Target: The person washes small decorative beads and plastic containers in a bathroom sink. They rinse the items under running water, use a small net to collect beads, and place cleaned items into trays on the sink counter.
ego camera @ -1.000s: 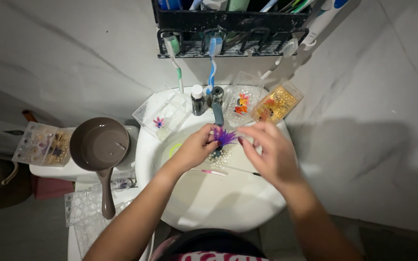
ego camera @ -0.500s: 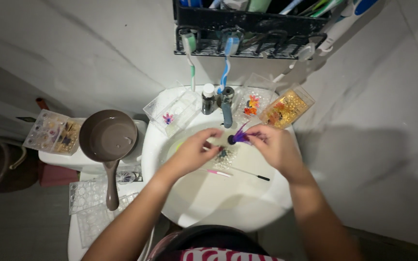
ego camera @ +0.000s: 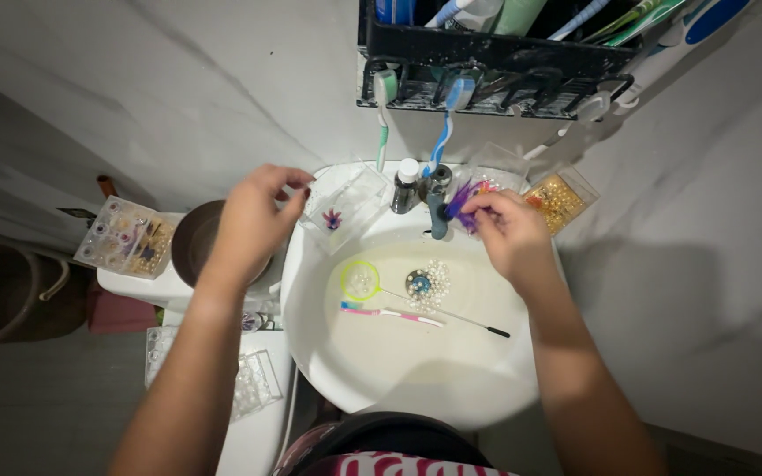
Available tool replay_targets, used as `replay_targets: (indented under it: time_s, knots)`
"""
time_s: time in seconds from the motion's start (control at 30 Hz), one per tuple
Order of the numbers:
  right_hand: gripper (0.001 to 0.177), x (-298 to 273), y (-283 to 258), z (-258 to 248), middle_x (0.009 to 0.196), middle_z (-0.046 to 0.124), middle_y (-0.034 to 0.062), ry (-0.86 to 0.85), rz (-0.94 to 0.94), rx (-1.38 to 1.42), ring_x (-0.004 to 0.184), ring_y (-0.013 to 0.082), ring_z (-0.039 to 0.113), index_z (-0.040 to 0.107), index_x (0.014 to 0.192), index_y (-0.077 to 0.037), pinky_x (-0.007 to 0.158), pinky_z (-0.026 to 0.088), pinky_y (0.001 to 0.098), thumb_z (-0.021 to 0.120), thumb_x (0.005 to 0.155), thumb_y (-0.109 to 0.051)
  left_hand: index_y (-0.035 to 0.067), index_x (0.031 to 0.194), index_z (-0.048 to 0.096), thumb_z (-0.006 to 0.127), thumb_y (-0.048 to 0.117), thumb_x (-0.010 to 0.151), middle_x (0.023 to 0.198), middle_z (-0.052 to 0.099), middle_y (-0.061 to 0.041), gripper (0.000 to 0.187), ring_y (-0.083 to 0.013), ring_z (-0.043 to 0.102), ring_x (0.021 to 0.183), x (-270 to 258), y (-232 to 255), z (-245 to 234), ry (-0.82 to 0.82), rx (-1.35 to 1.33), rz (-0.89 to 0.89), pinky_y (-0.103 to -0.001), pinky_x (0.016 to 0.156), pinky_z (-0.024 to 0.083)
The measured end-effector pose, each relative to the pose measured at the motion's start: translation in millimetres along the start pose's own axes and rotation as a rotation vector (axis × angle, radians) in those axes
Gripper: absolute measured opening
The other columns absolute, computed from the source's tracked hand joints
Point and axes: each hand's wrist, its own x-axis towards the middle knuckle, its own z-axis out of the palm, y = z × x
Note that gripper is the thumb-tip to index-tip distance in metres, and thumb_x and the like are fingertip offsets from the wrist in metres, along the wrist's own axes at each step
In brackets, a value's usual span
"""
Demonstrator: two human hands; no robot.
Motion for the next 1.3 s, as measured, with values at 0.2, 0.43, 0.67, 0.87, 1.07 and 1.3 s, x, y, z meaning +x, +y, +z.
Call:
replay_targets:
  time_s: [0.2, 0.43, 0.67, 0.87, 1.07, 1.3]
  knots:
    - [0.019, 14.3, 17.9, 13.9, 0.109, 0.072, 0.0107, 0.067, -0.090, -0.169, 0.087, 0.0193, 0.072, 0.076, 0.108, -0.006, 0.079, 0.057, 0.0285, 0.063, 0.094, -0.001, 0.011, 0.105, 0.078, 0.075, 0.012, 0.083, 0.105, 0.067, -0.015, 0.021, -0.0361, 0.063, 0.096, -8.6, -28.9, 11.5, 0.080, 0.124, 0.131, -0.046, 0.088, 0.050]
    - [0.023, 27.2, 38.4, 1.6, 0.108, 0.073, 0.0130, 0.131, 0.155, -0.242, 0.085, 0.0276, 0.074, 0.075, 0.112, -0.009, 0.078, 0.056, 0.0339, 0.061, 0.095, -0.008, 0.012, 0.105, 0.076, 0.073, 0.015, 0.087, 0.107, 0.068, -0.012, 0.019, -0.0322, 0.064, 0.084, -17.8, -41.4, 8.7, -0.024, 0.056, 0.030, -0.044, 0.097, 0.047]
    - [0.026, 54.9, 54.2, 23.0, 0.115, 0.073, 0.0149, 0.248, -0.095, -0.424, 0.101, 0.0324, 0.070, 0.077, 0.115, -0.007, 0.092, 0.054, 0.0383, 0.063, 0.094, -0.006, 0.012, 0.105, 0.077, 0.071, 0.013, 0.085, 0.109, 0.068, -0.012, 0.020, -0.0329, 0.062, 0.091, -20.2, -40.1, 9.3, -0.017, 0.018, 0.050, -0.044, 0.092, 0.047]
    - [0.029, 76.3, 54.8, 38.4, 0.117, 0.074, 0.0088, 0.117, -0.129, -0.810, 0.107, 0.0298, 0.068, 0.079, 0.115, -0.013, 0.100, 0.050, 0.0442, 0.066, 0.089, -0.011, 0.011, 0.104, 0.077, 0.072, 0.012, 0.084, 0.107, 0.068, -0.013, 0.021, -0.0346, 0.062, 0.098, -18.8, -37.5, 9.5, 0.021, 0.020, 0.167, -0.045, 0.095, 0.047]
    - [0.028, 74.5, 26.5, 38.5, 0.117, 0.072, 0.0118, 0.089, -0.157, -0.693, 0.100, 0.0328, 0.069, 0.077, 0.116, -0.011, 0.088, 0.054, 0.0427, 0.067, 0.090, -0.012, 0.010, 0.106, 0.076, 0.071, 0.008, 0.084, 0.108, 0.068, -0.012, 0.023, -0.0355, 0.060, 0.094, -31.2, -24.4, 5.2, 0.060, 0.067, 0.120, -0.044, 0.085, 0.049]
    - [0.016, -39.9, 42.4, 30.3, 0.094, 0.070, 0.0097, 0.172, -0.097, -0.296, 0.069, 0.0250, 0.067, 0.073, 0.109, -0.009, 0.066, 0.055, 0.0348, 0.066, 0.095, -0.007, 0.008, 0.106, 0.070, 0.063, 0.003, 0.085, 0.099, 0.068, -0.010, 0.022, -0.0299, 0.067, 0.092, -74.5, -13.7, 33.6, -0.093, -0.169, 0.350, -0.041, 0.082, 0.055]
